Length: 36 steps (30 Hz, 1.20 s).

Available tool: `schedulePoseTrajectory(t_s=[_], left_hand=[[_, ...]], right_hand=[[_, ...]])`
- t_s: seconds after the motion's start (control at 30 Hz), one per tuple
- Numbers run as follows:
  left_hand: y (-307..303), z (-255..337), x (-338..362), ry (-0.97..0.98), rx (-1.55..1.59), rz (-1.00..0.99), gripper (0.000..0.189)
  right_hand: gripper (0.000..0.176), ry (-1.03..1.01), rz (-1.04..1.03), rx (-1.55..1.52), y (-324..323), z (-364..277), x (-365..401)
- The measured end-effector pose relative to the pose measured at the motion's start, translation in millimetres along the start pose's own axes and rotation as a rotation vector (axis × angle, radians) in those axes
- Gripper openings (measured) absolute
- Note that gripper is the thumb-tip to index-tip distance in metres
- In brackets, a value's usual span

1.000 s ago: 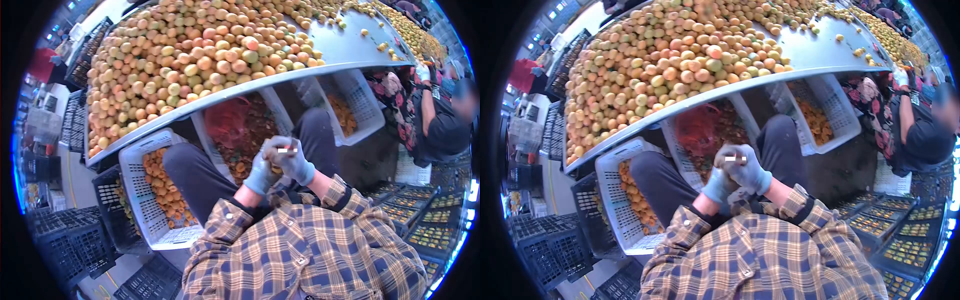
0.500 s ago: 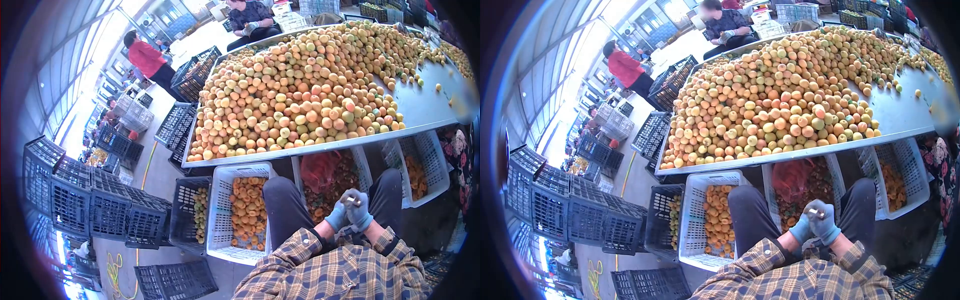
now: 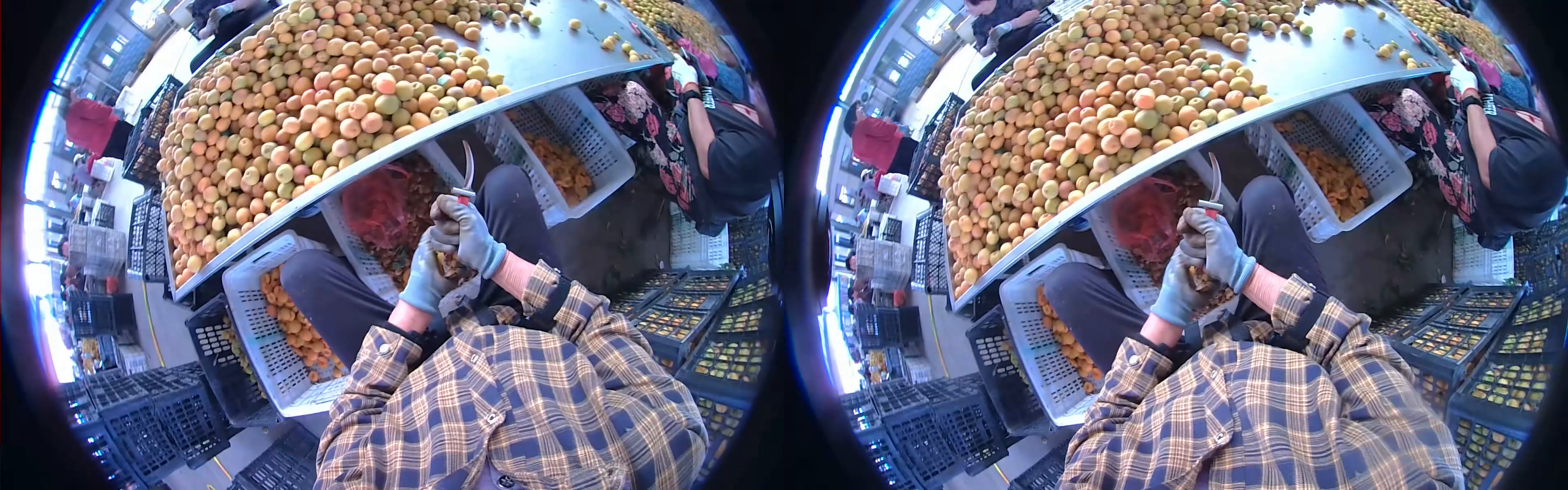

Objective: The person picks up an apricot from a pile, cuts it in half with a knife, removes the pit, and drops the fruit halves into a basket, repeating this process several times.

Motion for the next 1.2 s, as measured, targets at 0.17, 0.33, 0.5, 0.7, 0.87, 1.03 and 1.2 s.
schedulePoseTrajectory(t_s=[0.17,0.33,0.5,0.7,0.87,1.03,1.2], left_hand=[[-28.6,10.9,-18.1,-0.362,0.610,-0.254,0.032],[-21.0,32.2,-20.6,-0.294,0.527,0.080,0.056],[-2.3,69.4,12.7,-0.154,0.434,0.092,0.051],[-47.8,202.4,121.5,0.850,-0.746,0.513,0.031],[-70.4,266.4,123.7,1.042,-1.119,0.809,0.018],[-102.5,301.5,-2.9,0.694,-1.118,0.508,0.025],[-201.0,305.5,-122.6,0.667,-1.850,0.402,0.040]], right_hand=[[0.018,-0.219,0.071,0.419,1.0,-30.6,20.5],[0.025,-0.542,-0.084,1.822,13.3,-25.3,37.0],[0.015,-0.019,-0.136,0.558,20.1,-29.0,27.5],[0.040,-0.046,-0.029,1.040,-40.6,-4.9,13.7],[0.040,-0.149,0.019,1.265,-48.0,7.4,7.5],[0.022,0.192,0.108,0.950,-58.8,16.8,0.5],[0.017,0.114,0.081,1.098,-68.3,24.8,-1.7]])
Point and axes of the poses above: each hand's wrist, its own x-axis away from the middle knuckle, its own y-axis out of the palm, z = x × y, the point moved 3 cm from there along -x, towards the middle knuckle, and after that the axes turned 8 degrees about x, right-handed, at the moved point
